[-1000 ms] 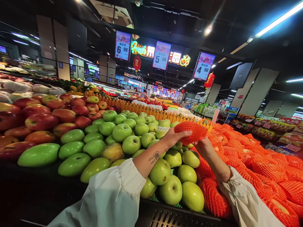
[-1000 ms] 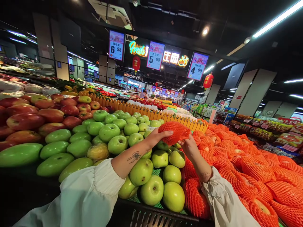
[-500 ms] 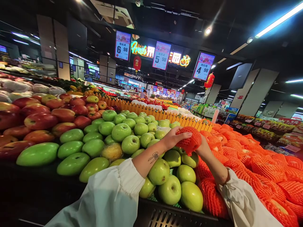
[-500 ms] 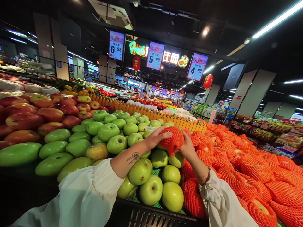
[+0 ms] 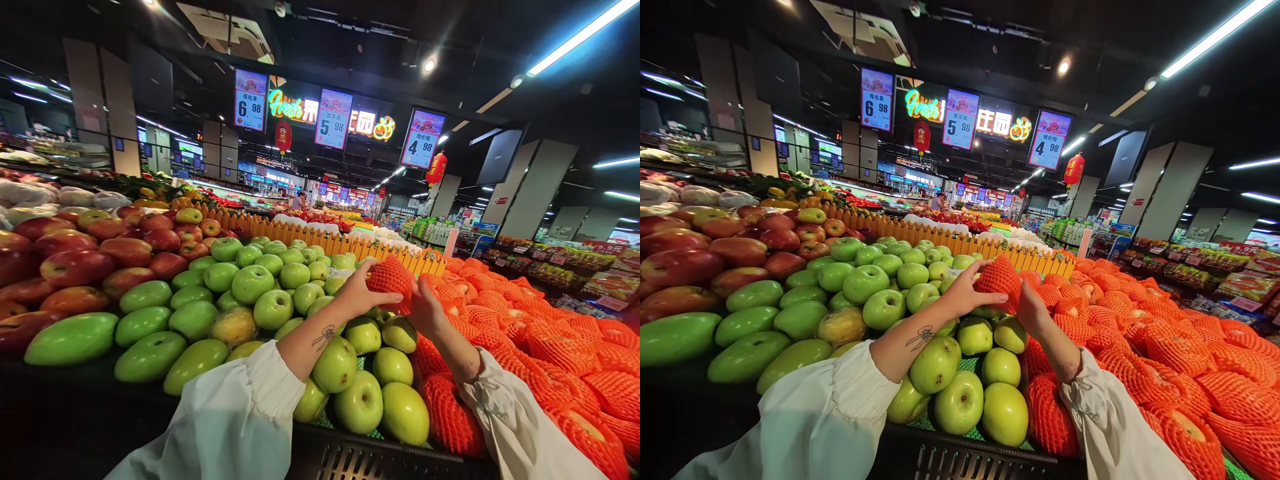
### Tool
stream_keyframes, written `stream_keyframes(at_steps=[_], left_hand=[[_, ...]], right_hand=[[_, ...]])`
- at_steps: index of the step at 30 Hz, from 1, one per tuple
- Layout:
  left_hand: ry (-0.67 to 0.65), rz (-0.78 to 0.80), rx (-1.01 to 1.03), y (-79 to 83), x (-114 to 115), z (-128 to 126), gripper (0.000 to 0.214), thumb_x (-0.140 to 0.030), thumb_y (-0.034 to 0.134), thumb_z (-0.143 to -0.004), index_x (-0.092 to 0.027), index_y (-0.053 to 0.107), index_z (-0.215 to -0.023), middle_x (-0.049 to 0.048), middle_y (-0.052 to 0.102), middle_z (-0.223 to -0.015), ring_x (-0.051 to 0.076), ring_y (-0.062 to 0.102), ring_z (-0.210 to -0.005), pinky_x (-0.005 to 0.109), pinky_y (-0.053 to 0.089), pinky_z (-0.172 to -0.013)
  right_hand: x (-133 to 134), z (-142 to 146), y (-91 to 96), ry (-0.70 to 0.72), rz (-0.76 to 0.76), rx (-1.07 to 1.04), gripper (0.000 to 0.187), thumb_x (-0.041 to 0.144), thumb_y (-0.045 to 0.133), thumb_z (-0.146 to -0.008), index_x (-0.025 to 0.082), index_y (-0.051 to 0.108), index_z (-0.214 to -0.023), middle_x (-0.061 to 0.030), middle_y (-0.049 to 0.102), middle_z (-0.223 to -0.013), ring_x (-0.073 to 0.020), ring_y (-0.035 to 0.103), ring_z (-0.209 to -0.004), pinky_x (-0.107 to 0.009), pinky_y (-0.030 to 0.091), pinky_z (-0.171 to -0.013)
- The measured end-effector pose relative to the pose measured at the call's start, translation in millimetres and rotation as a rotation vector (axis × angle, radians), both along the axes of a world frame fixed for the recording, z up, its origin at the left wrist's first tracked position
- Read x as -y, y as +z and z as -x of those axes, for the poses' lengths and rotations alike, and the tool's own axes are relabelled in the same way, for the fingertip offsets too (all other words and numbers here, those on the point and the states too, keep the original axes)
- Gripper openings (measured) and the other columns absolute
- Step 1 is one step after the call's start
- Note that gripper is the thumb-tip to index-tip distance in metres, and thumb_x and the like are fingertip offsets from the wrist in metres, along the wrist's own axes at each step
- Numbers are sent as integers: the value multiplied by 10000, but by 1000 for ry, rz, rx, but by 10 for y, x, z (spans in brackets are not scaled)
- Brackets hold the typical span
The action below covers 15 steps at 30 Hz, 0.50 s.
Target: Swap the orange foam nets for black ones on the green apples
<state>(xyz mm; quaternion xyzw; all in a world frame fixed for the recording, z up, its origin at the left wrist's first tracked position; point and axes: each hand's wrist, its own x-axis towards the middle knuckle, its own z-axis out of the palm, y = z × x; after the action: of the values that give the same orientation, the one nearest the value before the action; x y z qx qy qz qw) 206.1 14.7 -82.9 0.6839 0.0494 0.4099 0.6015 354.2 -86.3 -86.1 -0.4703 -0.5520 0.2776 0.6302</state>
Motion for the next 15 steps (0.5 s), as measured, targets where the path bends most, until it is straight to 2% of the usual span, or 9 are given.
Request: stream_keyframes(at_steps=[2,4,6,10,15], left_hand=[[-13,-73,-31,-25,-26,-17,913,-230,925,-510,-140,525,-1326,186,600,-1374,319,629,-1183,512,495,-1070],[-45,-126,-38,-36,-43,-25,952,-200,912,-510,-125,523,-1376,191,593,-1393,344,600,-1243,527,474,-1104],[-74,-175,-20,-38,-57,-26,951,-191,897,-524,-114,533,-1399,190,598,-1398,354,588,-1266,527,468,-1115],[-110,-203,26,-42,-108,-39,843,-207,869,-570,-116,597,-1363,192,608,-1401,356,577,-1296,529,450,-1135],[-130,-148,66,-36,-136,-34,557,-274,878,-560,-134,749,-1083,193,504,-1534,378,435,-1452,521,336,-1220]], right_hand=[[-3,47,-16,-4,31,-62,662,598,830,-613,293,655,-1173,-49,763,-1103,-286,699,-1020,-460,571,-917],[-24,67,-27,-51,36,-77,706,413,926,-523,297,653,-1164,-21,758,-1070,-256,697,-976,-421,565,-912],[-47,70,-24,-80,24,-87,663,354,929,-529,296,666,-1135,-10,753,-1070,-238,692,-977,-397,560,-920],[-64,77,5,-49,11,-144,638,346,903,-568,291,655,-1153,-24,749,-1161,-259,685,-1073,-432,543,-1004],[-33,114,36,-6,32,-172,585,306,878,-597,274,671,-1143,-21,770,-1178,-250,700,-1072,-416,552,-1005]])
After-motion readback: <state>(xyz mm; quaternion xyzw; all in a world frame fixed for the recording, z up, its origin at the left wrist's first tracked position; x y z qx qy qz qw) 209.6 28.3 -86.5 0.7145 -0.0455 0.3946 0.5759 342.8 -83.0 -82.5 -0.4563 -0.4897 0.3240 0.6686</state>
